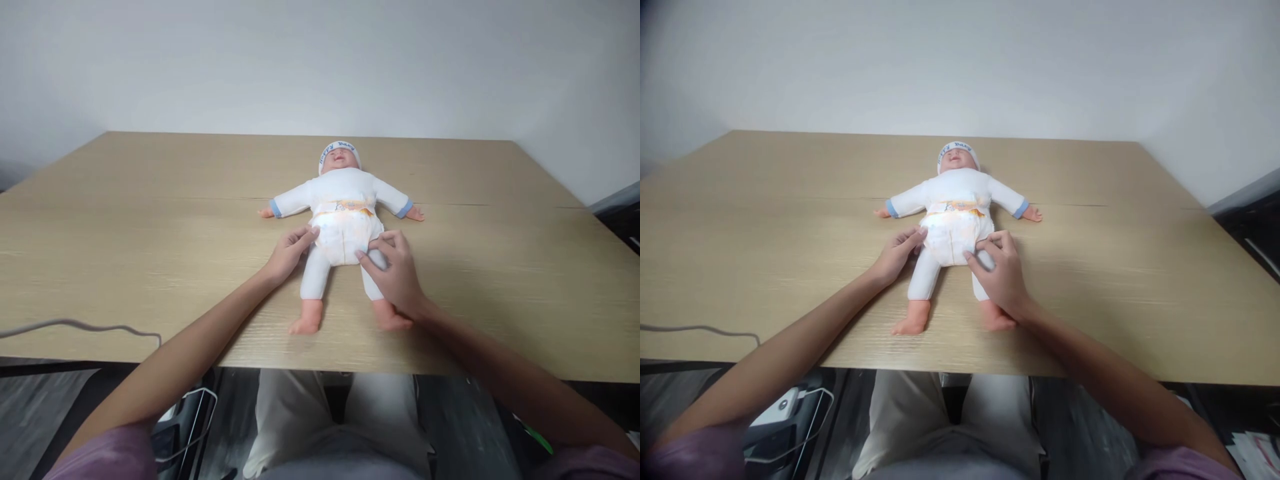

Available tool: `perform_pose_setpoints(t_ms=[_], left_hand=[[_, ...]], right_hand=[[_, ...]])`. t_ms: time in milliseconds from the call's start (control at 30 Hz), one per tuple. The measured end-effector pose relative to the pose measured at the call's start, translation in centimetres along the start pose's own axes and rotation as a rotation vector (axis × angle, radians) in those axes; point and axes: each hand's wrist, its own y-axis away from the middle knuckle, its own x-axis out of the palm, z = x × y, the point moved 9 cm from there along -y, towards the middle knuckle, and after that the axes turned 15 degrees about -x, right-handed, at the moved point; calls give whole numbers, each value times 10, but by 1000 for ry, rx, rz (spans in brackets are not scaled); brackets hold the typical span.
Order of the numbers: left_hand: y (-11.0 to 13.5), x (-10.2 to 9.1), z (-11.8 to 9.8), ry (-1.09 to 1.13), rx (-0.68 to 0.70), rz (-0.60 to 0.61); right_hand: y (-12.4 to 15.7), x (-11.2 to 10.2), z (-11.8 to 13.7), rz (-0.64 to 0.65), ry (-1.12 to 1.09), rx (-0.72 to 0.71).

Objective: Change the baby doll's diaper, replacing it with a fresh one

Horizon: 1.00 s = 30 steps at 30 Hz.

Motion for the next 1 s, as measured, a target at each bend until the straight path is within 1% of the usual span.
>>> perform_pose_setpoints(t_ms=[100,300,433,500,567,633,667,700,767,833,867,933,1000], left_hand=[[3,1,-3,15,30,-4],[5,4,-11,11,98,-31],[7,1,-11,-66,143,-58],[14,-7,-11,-144,191,-86],[24,-19,-11,-256,254,-110],[32,-36,-13,-418,322,-158],[33,-45,-15,-515,362,-206],[33,-54,-18,-621,408,-277],[24,-69,-27,-826,488,-463],[4,-75,-35,-985,510,-625],[-10,-75,-38,-1040,498,-676],[-38,-69,-44,-1105,453,-718],[-63,-62,-48,-1143,397,-712]], right_hand=[[-1,2,-3,9,4,5],[-4,8,-3,4,-28,-43],[1,1,-3,8,-86,-86],[7,-9,-3,35,-91,-159],[15,-25,-8,59,-31,-273],[19,-40,-21,75,102,-389],[18,-45,-31,82,178,-421],[13,-48,-44,81,255,-421],[-6,-48,-76,79,398,-332],[-30,-35,-102,105,503,-224],[-43,-25,-111,126,535,-189],[-64,-2,-122,181,560,-141],[-77,16,-129,222,562,-94]])
